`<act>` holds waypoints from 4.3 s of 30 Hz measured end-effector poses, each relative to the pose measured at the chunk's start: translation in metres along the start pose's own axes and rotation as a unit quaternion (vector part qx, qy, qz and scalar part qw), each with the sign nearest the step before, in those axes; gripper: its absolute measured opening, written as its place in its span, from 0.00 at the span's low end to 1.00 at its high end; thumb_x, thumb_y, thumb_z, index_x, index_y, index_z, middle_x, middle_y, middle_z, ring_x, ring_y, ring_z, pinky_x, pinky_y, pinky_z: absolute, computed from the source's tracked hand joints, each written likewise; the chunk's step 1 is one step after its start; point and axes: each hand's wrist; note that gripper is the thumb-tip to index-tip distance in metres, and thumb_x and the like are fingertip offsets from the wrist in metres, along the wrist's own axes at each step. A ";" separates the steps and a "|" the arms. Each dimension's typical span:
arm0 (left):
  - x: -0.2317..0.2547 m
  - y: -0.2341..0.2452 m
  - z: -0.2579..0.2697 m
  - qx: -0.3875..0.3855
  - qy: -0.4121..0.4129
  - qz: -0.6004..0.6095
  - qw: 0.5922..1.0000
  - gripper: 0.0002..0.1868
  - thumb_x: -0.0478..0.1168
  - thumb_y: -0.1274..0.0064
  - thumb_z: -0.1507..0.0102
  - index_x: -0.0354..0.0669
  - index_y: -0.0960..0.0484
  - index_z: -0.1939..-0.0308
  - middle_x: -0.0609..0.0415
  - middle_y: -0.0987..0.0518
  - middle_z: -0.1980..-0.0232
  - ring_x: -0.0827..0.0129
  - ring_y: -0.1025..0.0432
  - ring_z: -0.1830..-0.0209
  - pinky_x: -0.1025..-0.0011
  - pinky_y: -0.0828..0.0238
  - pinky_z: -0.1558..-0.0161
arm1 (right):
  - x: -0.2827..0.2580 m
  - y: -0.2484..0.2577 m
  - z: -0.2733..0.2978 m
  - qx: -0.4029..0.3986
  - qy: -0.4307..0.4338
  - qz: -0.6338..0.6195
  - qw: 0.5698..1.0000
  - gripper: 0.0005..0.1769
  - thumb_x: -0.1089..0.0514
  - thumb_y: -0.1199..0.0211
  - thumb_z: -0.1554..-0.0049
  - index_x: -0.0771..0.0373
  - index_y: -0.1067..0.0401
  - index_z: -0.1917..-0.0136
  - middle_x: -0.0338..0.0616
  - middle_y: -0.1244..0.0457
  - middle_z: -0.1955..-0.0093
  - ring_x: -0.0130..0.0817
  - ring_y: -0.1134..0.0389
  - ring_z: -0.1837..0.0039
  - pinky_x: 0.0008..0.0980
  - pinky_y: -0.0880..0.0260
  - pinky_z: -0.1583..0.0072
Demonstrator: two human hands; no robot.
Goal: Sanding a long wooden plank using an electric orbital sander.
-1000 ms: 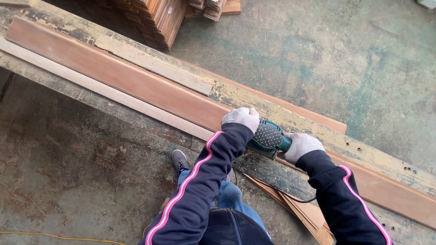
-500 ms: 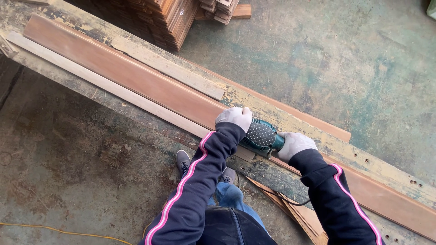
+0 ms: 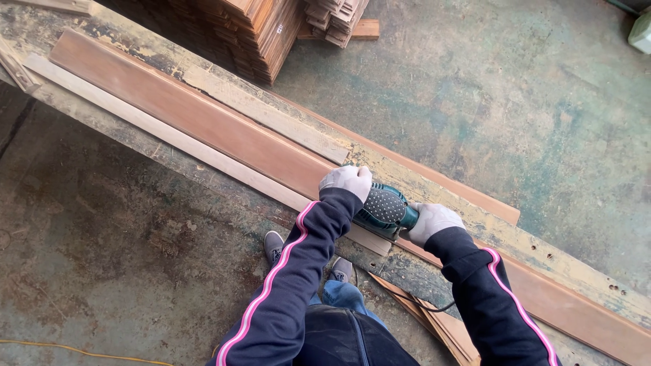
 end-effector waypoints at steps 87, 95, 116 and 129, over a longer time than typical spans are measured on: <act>-0.029 0.043 -0.057 0.027 -0.030 0.034 0.999 0.25 0.53 0.64 0.35 0.44 0.12 0.61 0.41 0.16 0.55 0.43 0.23 0.52 0.51 0.29 0.47 | -0.059 0.020 -0.031 0.002 -0.016 -0.027 0.999 0.27 0.40 0.26 0.57 0.49 0.21 0.46 0.51 0.28 0.51 0.50 0.26 0.45 0.44 0.27 0.41; 0.036 -0.006 -0.029 -0.021 -0.003 0.028 0.999 0.28 0.54 0.67 0.34 0.43 0.12 0.59 0.41 0.16 0.53 0.46 0.22 0.49 0.52 0.29 0.44 | 0.036 -0.007 -0.028 0.009 -0.023 -0.049 0.998 0.25 0.43 0.25 0.58 0.49 0.21 0.47 0.50 0.27 0.53 0.50 0.26 0.46 0.44 0.28 0.42; 0.108 -0.097 0.036 -0.041 -0.035 0.107 0.993 0.26 0.52 0.63 0.35 0.39 0.12 0.63 0.37 0.16 0.58 0.44 0.21 0.54 0.51 0.26 0.48 | 0.164 -0.044 0.010 0.013 -0.103 -0.044 0.994 0.28 0.41 0.21 0.62 0.56 0.19 0.51 0.50 0.26 0.56 0.46 0.24 0.50 0.41 0.25 0.43; 0.074 -0.062 0.014 -0.042 -0.014 0.089 0.995 0.27 0.53 0.65 0.34 0.40 0.12 0.60 0.38 0.16 0.55 0.43 0.22 0.52 0.51 0.28 0.47 | 0.108 -0.028 -0.003 -0.003 -0.083 -0.036 0.996 0.29 0.41 0.23 0.60 0.49 0.19 0.46 0.48 0.26 0.53 0.47 0.24 0.47 0.41 0.26 0.41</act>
Point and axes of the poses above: each hand's wrist, its own z-axis away from the middle knuckle, its own y-axis out of the back of the hand, x = y × z
